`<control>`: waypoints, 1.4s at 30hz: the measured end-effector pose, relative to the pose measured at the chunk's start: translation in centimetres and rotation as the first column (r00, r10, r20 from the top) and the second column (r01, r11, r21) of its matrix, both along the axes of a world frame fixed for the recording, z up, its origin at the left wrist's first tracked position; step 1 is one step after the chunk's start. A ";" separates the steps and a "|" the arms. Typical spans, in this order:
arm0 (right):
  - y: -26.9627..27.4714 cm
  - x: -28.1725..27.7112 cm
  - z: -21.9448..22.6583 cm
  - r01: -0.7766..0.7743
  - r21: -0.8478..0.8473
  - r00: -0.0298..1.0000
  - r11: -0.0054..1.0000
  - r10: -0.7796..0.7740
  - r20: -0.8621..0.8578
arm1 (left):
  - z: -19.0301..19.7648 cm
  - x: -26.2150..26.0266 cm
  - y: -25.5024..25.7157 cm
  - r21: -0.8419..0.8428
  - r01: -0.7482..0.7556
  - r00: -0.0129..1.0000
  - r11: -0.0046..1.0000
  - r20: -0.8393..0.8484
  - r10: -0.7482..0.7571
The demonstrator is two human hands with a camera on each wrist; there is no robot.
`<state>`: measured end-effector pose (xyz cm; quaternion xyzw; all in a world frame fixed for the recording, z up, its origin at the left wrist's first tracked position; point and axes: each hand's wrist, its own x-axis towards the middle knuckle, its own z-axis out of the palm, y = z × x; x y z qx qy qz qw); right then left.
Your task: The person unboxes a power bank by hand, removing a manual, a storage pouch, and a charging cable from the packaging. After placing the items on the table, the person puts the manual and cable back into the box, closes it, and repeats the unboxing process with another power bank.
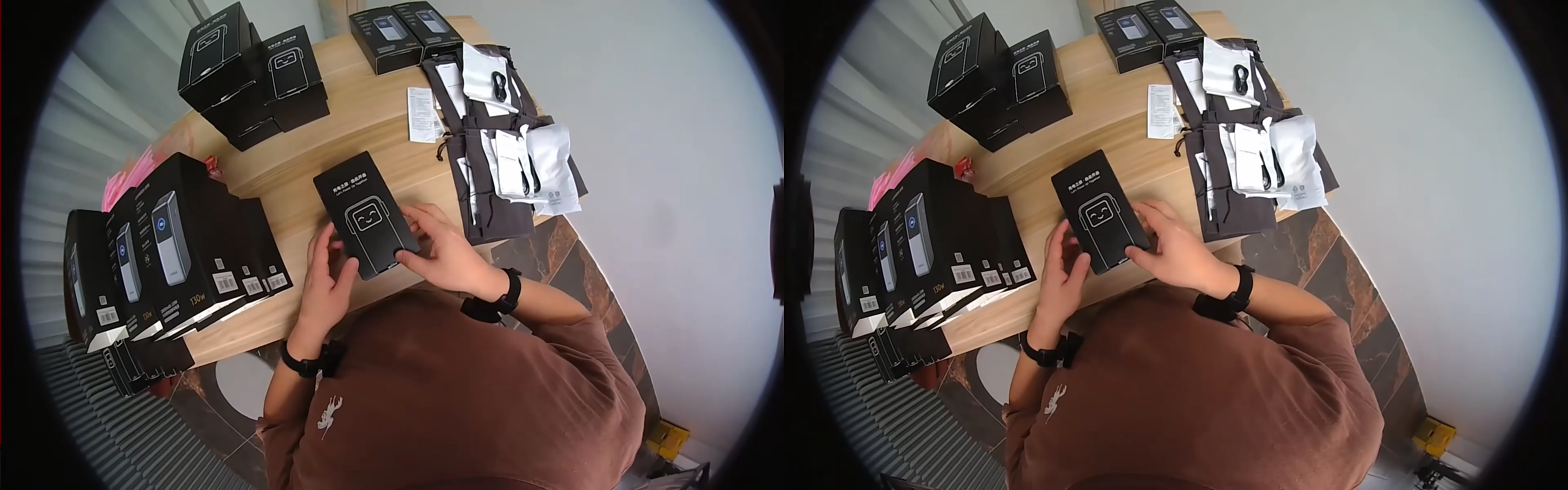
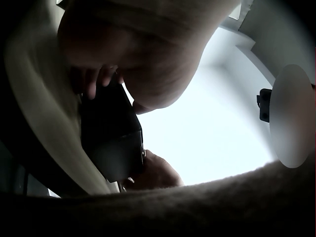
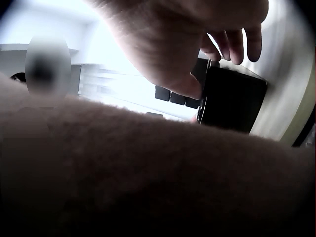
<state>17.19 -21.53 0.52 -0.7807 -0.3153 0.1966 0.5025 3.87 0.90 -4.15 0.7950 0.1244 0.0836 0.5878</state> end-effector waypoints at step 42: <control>5.3 9.9 -0.2 0.132 0.175 0.776 0.976 -0.211 0.594 | 3.2 0.9 2.4 -0.251 -0.118 0.993 0.961 -0.031 0.114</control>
